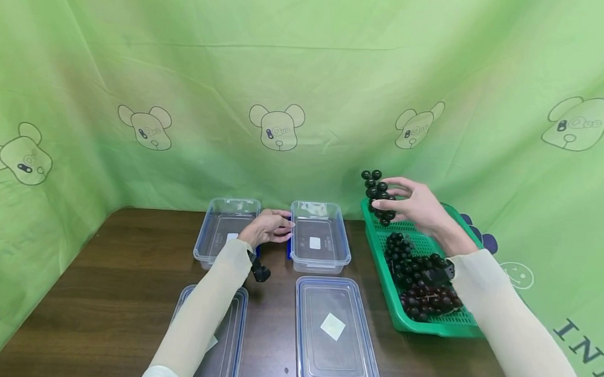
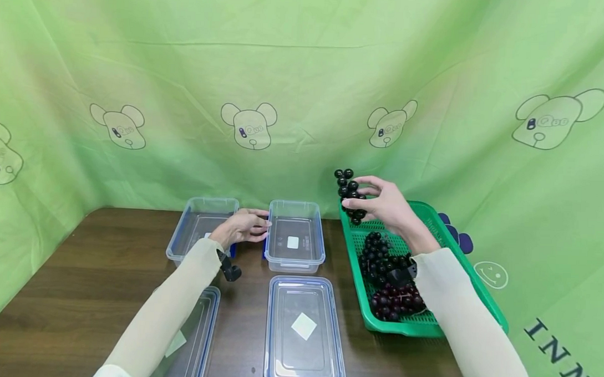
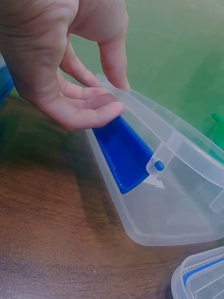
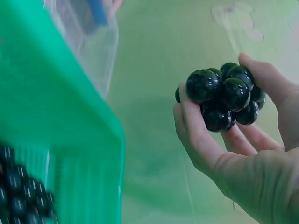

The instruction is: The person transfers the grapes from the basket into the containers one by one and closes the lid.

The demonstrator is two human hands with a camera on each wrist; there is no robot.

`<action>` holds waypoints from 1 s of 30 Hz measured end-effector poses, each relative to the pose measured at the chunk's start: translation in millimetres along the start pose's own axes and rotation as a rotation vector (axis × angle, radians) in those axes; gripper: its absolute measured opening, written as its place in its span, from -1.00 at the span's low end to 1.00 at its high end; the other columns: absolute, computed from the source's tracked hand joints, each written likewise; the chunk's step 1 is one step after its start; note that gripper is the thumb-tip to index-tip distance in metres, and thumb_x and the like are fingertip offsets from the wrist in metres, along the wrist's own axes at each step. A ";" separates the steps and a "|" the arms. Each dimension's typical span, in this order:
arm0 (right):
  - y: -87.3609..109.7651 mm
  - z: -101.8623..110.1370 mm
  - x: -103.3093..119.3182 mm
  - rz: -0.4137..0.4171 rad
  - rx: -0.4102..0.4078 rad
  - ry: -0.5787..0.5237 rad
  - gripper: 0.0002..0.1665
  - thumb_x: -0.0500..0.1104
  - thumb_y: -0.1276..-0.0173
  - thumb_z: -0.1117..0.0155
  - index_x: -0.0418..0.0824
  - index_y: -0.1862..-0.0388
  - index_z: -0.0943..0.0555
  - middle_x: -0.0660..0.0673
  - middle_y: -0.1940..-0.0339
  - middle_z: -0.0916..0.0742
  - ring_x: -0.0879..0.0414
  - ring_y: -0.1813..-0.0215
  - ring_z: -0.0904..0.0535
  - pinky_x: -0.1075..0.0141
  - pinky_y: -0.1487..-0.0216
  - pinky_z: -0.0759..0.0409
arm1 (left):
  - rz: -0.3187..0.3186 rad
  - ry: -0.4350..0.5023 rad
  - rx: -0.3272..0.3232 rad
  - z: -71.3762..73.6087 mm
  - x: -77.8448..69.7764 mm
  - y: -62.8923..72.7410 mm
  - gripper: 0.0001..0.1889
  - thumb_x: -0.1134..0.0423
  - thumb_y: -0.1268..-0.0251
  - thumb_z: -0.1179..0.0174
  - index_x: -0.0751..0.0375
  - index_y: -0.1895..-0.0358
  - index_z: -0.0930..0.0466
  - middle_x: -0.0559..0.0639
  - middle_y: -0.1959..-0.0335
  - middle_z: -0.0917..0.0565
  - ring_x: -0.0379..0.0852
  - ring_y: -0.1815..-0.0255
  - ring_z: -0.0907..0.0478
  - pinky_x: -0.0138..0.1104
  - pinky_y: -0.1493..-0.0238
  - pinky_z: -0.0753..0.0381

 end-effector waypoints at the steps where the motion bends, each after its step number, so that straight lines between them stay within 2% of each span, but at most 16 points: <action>1: -1.4 -5.7 2.1 -0.011 0.012 -0.042 0.09 0.06 -0.40 -0.51 -0.08 -0.73 -0.13 -0.39 -0.70 -0.24 -0.26 -0.40 -0.57 0.00 -0.19 -0.78 | -0.001 -0.002 -0.001 -0.1 -0.1 0.1 -0.41 0.56 -0.41 -0.23 0.22 -0.48 -0.46 0.06 0.13 -0.62 -0.14 0.23 -0.62 -0.39 0.19 -0.74; 3: -4.8 -17.2 6.0 -0.026 0.036 -0.119 0.09 -0.01 -0.42 -0.50 -0.10 -0.74 -0.09 -0.40 -0.72 -0.18 -0.36 -0.50 -0.47 -0.07 -0.25 -0.74 | 0.000 -0.002 0.000 -0.1 -0.1 0.2 -0.41 0.57 -0.41 -0.22 0.22 -0.47 -0.46 0.06 0.14 -0.63 -0.15 0.25 -0.62 -0.40 0.21 -0.74; 6: -10.4 -33.6 10.7 -0.047 0.070 -0.212 0.09 -0.09 -0.45 -0.47 -0.14 -0.75 -0.04 -0.40 -0.74 -0.10 -0.39 -0.58 -0.37 -0.19 -0.34 -0.65 | 0.001 -0.004 -0.004 0.2 0.2 0.1 -0.42 0.57 -0.41 -0.22 0.22 -0.47 -0.47 0.04 0.17 -0.64 -0.17 0.28 -0.63 -0.41 0.23 -0.75; 7: -12.3 -38.7 12.1 -0.055 0.078 -0.237 0.09 -0.11 -0.45 -0.46 -0.14 -0.75 -0.03 -0.40 -0.74 -0.10 -0.34 -0.46 -0.51 -0.22 -0.36 -0.62 | 0.001 -0.003 -0.005 0.3 0.2 0.0 -0.43 0.57 -0.41 -0.21 0.22 -0.46 -0.47 0.03 0.17 -0.64 -0.17 0.28 -0.62 -0.41 0.23 -0.74; 9: -16.2 -47.7 14.2 -0.067 0.090 -0.279 0.09 -0.13 -0.45 -0.46 -0.14 -0.75 -0.03 -0.38 -0.75 -0.11 -0.11 -0.04 -0.68 -0.27 -0.41 -0.56 | 0.004 0.000 -0.006 0.3 0.5 0.1 -0.43 0.57 -0.40 -0.22 0.22 -0.46 -0.48 0.03 0.18 -0.64 -0.16 0.28 -0.62 -0.41 0.23 -0.74; 11: -19.9 -55.3 15.8 -0.081 0.097 -0.311 0.09 -0.14 -0.44 -0.46 -0.13 -0.76 -0.02 -0.37 -0.75 -0.12 0.13 0.37 -0.50 -0.29 -0.44 -0.53 | 0.006 0.008 -0.004 0.1 0.6 0.0 -0.42 0.57 -0.39 -0.23 0.21 -0.46 -0.47 0.04 0.18 -0.63 -0.15 0.26 -0.61 -0.40 0.22 -0.74; 13: -24.0 -62.6 16.7 -0.099 0.101 -0.341 0.09 -0.16 -0.44 -0.45 -0.12 -0.76 -0.02 -0.35 -0.75 -0.13 0.21 0.53 -0.17 -0.29 -0.45 -0.52 | 0.010 0.014 -0.001 -0.2 0.5 0.1 -0.42 0.57 -0.39 -0.24 0.21 -0.46 -0.47 0.05 0.17 -0.62 -0.14 0.25 -0.61 -0.39 0.21 -0.74; 15: -28.0 -70.3 17.4 -0.118 0.113 -0.379 0.09 -0.19 -0.45 -0.43 -0.13 -0.76 0.00 -0.37 -0.76 -0.10 0.25 0.47 -0.42 -0.26 -0.45 -0.52 | 0.014 0.019 0.001 -0.5 0.3 0.0 -0.41 0.57 -0.39 -0.24 0.21 -0.46 -0.47 0.05 0.17 -0.60 -0.14 0.24 -0.61 -0.39 0.20 -0.74; 17: -32.3 -78.8 17.8 -0.147 0.122 -0.428 0.08 -0.22 -0.46 -0.41 -0.13 -0.76 0.02 -0.39 -0.74 -0.13 0.05 0.21 -0.70 -0.21 -0.43 -0.55 | 0.017 0.020 0.002 -0.7 -0.2 0.1 -0.42 0.56 -0.40 -0.24 0.21 -0.46 -0.47 0.05 0.18 -0.60 -0.14 0.24 -0.60 -0.39 0.18 -0.74; 18: -34.4 -83.1 17.7 -0.159 0.129 -0.452 0.08 -0.23 -0.48 -0.39 -0.13 -0.77 0.03 -0.42 -0.72 -0.16 -0.12 0.01 -0.75 -0.18 -0.42 -0.57 | 0.018 0.019 0.001 -0.7 -0.6 0.3 -0.42 0.56 -0.40 -0.23 0.21 -0.46 -0.46 0.05 0.18 -0.60 -0.14 0.25 -0.60 -0.39 0.18 -0.74; 20: -38.5 -91.7 17.3 -0.188 0.133 -0.499 0.06 -0.24 -0.51 -0.35 -0.13 -0.77 0.05 -0.47 -0.67 -0.24 -0.41 -0.35 -0.61 -0.14 -0.39 -0.60 | 0.019 0.016 0.001 -0.6 -1.1 0.5 -0.42 0.56 -0.41 -0.23 0.21 -0.47 -0.46 0.05 0.18 -0.60 -0.14 0.26 -0.61 -0.39 0.17 -0.74; 21: -40.7 -95.8 16.7 -0.207 0.128 -0.520 0.04 -0.25 -0.52 -0.34 -0.13 -0.77 0.04 -0.48 -0.63 -0.29 -0.46 -0.44 -0.52 -0.12 -0.38 -0.61 | 0.018 0.013 0.000 -0.6 -1.4 0.7 -0.42 0.55 -0.41 -0.23 0.21 -0.47 -0.46 0.05 0.17 -0.60 -0.15 0.26 -0.61 -0.39 0.17 -0.75; 24: -47.1 -107.1 13.6 -0.245 0.119 -0.549 -0.02 -0.23 -0.54 -0.31 -0.13 -0.76 -0.01 -0.52 -0.58 -0.36 -0.51 -0.53 -0.39 -0.11 -0.37 -0.62 | 0.013 0.008 -0.004 -0.1 -1.9 0.8 -0.41 0.55 -0.40 -0.25 0.21 -0.47 -0.46 0.06 0.16 -0.62 -0.15 0.27 -0.62 -0.39 0.19 -0.75; 30: -56.0 -127.8 4.0 -0.295 0.093 -0.503 -0.13 -0.19 -0.52 -0.35 -0.17 -0.69 -0.18 -0.53 -0.53 -0.44 -0.49 -0.47 -0.47 -0.04 -0.24 -0.73 | 0.015 0.005 -0.011 0.4 -1.1 -0.4 -0.42 0.55 -0.40 -0.25 0.20 -0.46 -0.47 0.06 0.15 -0.63 -0.15 0.27 -0.62 -0.39 0.23 -0.75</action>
Point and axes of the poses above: each hand's wrist, its own y-axis away from the middle knuckle, its own z-axis out of the back of the hand, x = y × z, the point moved 2 cm from there along -y, towards the middle knuckle
